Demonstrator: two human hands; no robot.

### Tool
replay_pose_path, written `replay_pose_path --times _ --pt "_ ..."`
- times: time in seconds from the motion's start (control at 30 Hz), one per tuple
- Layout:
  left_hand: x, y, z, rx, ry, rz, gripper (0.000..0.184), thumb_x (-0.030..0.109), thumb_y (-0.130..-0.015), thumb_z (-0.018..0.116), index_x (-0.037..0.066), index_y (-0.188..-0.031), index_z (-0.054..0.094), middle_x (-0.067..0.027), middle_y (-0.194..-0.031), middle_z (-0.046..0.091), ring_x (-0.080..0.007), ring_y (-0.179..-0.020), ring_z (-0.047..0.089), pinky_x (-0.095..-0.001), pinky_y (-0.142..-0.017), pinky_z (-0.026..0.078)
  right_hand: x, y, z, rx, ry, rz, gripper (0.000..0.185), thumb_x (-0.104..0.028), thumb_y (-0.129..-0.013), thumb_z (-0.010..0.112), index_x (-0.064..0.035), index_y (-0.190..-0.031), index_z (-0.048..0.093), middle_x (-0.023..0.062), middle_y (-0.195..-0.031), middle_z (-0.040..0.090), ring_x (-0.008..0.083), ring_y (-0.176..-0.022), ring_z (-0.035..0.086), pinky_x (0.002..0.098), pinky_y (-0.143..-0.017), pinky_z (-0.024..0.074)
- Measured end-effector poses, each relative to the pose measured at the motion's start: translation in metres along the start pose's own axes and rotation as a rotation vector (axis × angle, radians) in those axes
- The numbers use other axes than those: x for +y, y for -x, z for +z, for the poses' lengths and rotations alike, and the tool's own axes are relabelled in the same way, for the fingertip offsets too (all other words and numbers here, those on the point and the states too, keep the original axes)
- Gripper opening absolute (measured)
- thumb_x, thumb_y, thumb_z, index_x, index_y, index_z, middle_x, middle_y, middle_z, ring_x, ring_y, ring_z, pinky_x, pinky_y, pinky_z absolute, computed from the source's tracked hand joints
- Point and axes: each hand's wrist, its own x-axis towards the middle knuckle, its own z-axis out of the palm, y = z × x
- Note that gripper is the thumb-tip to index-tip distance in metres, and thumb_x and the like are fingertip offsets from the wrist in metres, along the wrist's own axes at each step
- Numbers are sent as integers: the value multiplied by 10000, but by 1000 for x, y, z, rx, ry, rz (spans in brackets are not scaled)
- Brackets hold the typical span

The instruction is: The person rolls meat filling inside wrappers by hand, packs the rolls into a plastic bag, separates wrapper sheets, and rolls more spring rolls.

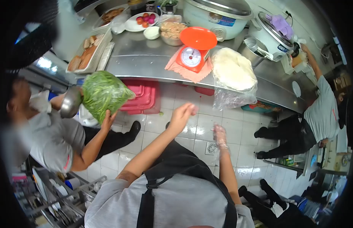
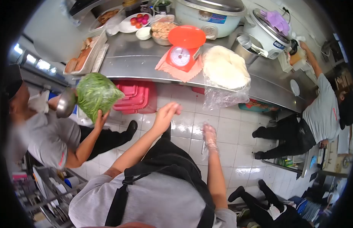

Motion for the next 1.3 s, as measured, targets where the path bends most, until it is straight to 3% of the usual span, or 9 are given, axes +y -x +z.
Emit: replay_pose_path --times 0.13,0.3,0.5,0.6,0.7,0.9,1.03,1.23,1.3 --pt "7 -92 40 -231 -487 404 498 208 -845 745 96 -1285 541 -127 -1021 601 -247 -944 644 -375 -820 522 -30 -8 51 -83 3 0 376 -431 -950 627 -98 -783 685 -50 -608 450 66 -523 367 253 -506 293" --pt "-22 -160 84 -307 -932 687 603 273 -766 788 102 -1284 531 -168 -1065 591 -338 -979 624 -436 -801 515 -60 -17 55 -29 -11 -58 332 -422 -949 629 -97 -932 697 -57 -629 461 39 -495 367 216 -439 285" --pt "-11 -197 92 -477 -598 75 444 149 -771 716 104 -1179 549 -136 -1009 613 -334 -991 616 -449 -813 504 -80 -20 12 -108 93 -94 271 -347 -939 645 -99 -1026 713 -54 -676 499 35 -513 391 207 -460 318" --pt "-24 -186 105 -262 -709 556 404 50 -780 651 102 -1167 548 -116 -914 639 -343 -867 646 -451 -746 520 -90 -36 -20 -155 248 -91 278 -346 -931 651 -84 -1001 710 -44 -708 531 45 -558 413 221 -506 344" --pt "-74 -202 116 -244 -814 703 349 81 -788 671 108 -1122 574 -95 -836 622 -333 -804 647 -441 -704 523 -98 -61 -54 -95 505 -80 299 -350 -920 661 -54 -952 690 -20 -765 584 72 -679 478 244 -634 415" --pt "-10 -224 111 -135 -555 401 233 47 -778 643 122 -996 613 -89 -860 597 -282 -818 646 -427 -678 522 -166 -50 -75 -157 530 -22 302 -345 -910 667 -44 -879 663 -23 -766 568 85 -707 475 261 -670 425" --pt "-17 -225 133 -232 -655 482 247 -5 -768 648 123 -979 633 -59 -829 582 -232 -750 604 -366 -674 502 -150 -73 -86 -206 580 51 271 -300 -907 674 -37 -843 656 -21 -774 586 99 -718 507 284 -693 456" --pt "60 -254 140 345 -726 969 247 -25 -690 662 128 -883 647 -53 -870 605 -230 -801 615 -348 -707 500 -194 -100 -71 -61 207 -415 371 -143 -901 627 -43 -1258 629 96 -1044 680 124 -976 581 314 -899 475" --pt "34 -250 155 -307 -541 971 176 33 -691 654 108 -849 635 -79 -905 607 -253 -870 608 -373 -778 491 -215 -124 -78 -3 253 -650 615 -122 -917 605 -87 -1501 415 144 -1354 580 154 -1160 557 306 -1005 428"
